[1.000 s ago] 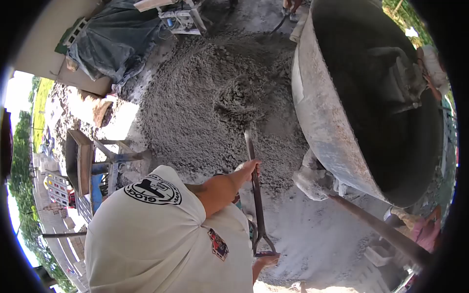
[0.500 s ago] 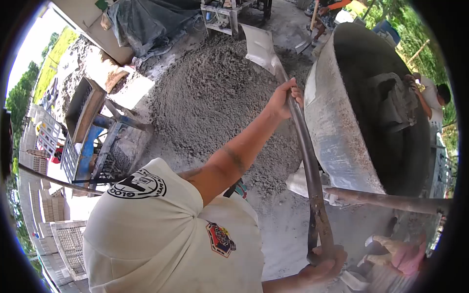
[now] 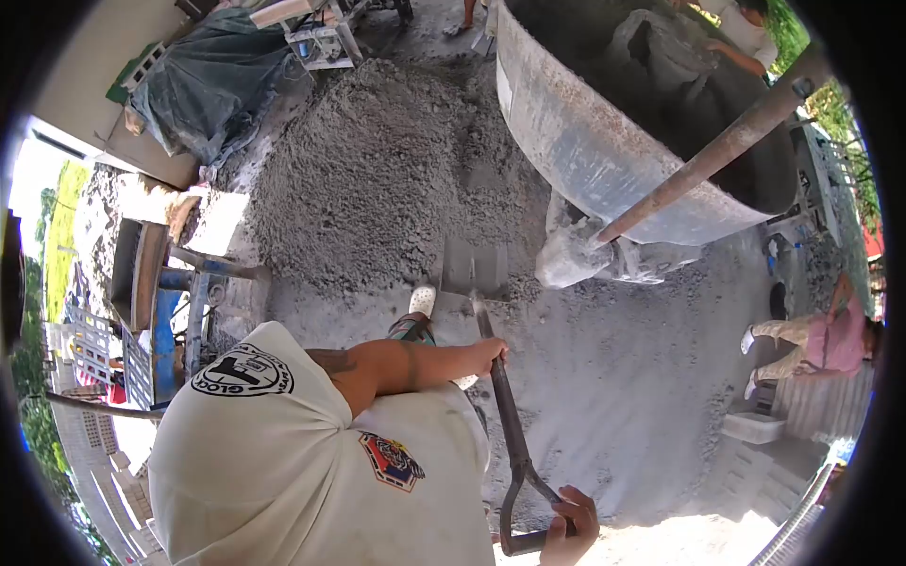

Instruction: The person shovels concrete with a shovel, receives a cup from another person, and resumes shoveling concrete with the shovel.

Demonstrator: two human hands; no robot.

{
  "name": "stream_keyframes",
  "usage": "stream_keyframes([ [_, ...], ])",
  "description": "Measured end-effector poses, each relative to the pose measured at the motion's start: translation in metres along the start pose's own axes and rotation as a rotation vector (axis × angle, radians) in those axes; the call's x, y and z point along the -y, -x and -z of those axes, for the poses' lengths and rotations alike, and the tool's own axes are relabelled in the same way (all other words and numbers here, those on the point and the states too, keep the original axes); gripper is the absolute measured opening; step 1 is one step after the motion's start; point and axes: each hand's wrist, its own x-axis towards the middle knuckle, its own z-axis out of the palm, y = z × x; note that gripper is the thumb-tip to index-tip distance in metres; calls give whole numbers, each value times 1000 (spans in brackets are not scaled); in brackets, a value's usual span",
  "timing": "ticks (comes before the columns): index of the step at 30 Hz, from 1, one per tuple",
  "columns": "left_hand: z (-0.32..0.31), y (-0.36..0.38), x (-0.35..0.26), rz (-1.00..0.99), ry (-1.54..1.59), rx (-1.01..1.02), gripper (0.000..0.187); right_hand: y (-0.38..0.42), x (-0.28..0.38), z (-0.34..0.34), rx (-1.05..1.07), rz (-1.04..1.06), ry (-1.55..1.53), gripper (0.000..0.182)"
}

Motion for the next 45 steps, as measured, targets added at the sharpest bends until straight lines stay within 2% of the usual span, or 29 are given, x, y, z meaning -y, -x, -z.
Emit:
stream_keyframes([
  [2,2,7,6,34,-82,-53,14,-3,27,4,219,26,22,40],
  [3,2,20,2,50,-70,-17,14,-7,40,3,221,19,31,40],
  [5,-1,26,-22,73,-52,16,14,-19,58,-8,380,35,151,41],
  [7,-7,11,-61,55,-27,278,8,-35,50,-38,355,122,167,41],
  [8,-18,13,-88,33,-1,287,13,-51,40,-57,328,152,157,32],
  [9,-29,16,-117,11,23,297,21,-67,29,-82,299,183,147,24],
  [10,-38,38,-152,-7,-19,289,29,-97,19,-129,155,145,106,28],
  [11,-43,56,-184,-25,-58,281,38,-136,0,-175,109,206,132,25],
  [12,-40,54,-209,-21,-56,284,38,-179,-26,-226,96,112,143,26],
  [13,-36,52,-233,-92,-155,379,43,-220,-68,-273,143,169,169,30],
  [14,-30,54,-251,-168,-254,474,48,-247,-96,-313,78,174,108,33],
  [15,-18,72,-273,-184,-259,478,48,-256,-83,-331,44,261,135,33],
  [17,12,124,-309,-792,-1106,460,40,-263,-50,-362,-14,344,157,33],
  [18,29,122,-302,-1227,-1071,398,40,-262,-28,-368,16,296,243,33],
  [19,41,119,-299,-1238,-1074,415,40,-263,-10,-376,45,251,328,34],
  [21,77,172,-314,-1819,-1187,548,40,-264,13,-394,75,300,349,30],
  [22,88,188,-325,-1825,-1181,554,40,-261,23,-402,125,339,364,27],
  [24,102,217,-351,-1642,-1420,494,34,-253,44,-421,116,358,327,23],
  [25,100,231,-364,-1650,-1421,502,34,-252,54,-431,112,376,287,19],
  [26,95,248,-377,-1479,-1687,396,30,-252,56,-444,104,471,249,10],
  [27,93,254,-386,-1278,-1934,283,27,-252,66,-454,99,468,254,10],
  [28,93,252,-395,-1278,-1936,294,27,-255,76,-464,121,484,234,14],
  [30,92,249,-411,-1387,-1845,113,18,-264,98,-476,142,494,215,21],
  [32,95,250,-429,-1409,-1822,65,17,-278,122,-485,274,493,232,34],
  [36,103,258,-466,-1473,-1682,-33,15,-300,147,-519,240,651,105,33],
  [39,96,226,-499,-1468,-1710,-107,17,-337,143,-549,189,748,95,29],
  [41,69,146,-535,-1451,-1874,-130,21,-390,82,-585,229,736,101,22],
  [43,49,150,-561,-1385,-1916,-129,23,-428,83,-594,290,632,138,21],
  [45,39,152,-547,-1364,-1924,-73,22,-410,77,-572,351,498,184,20],
])
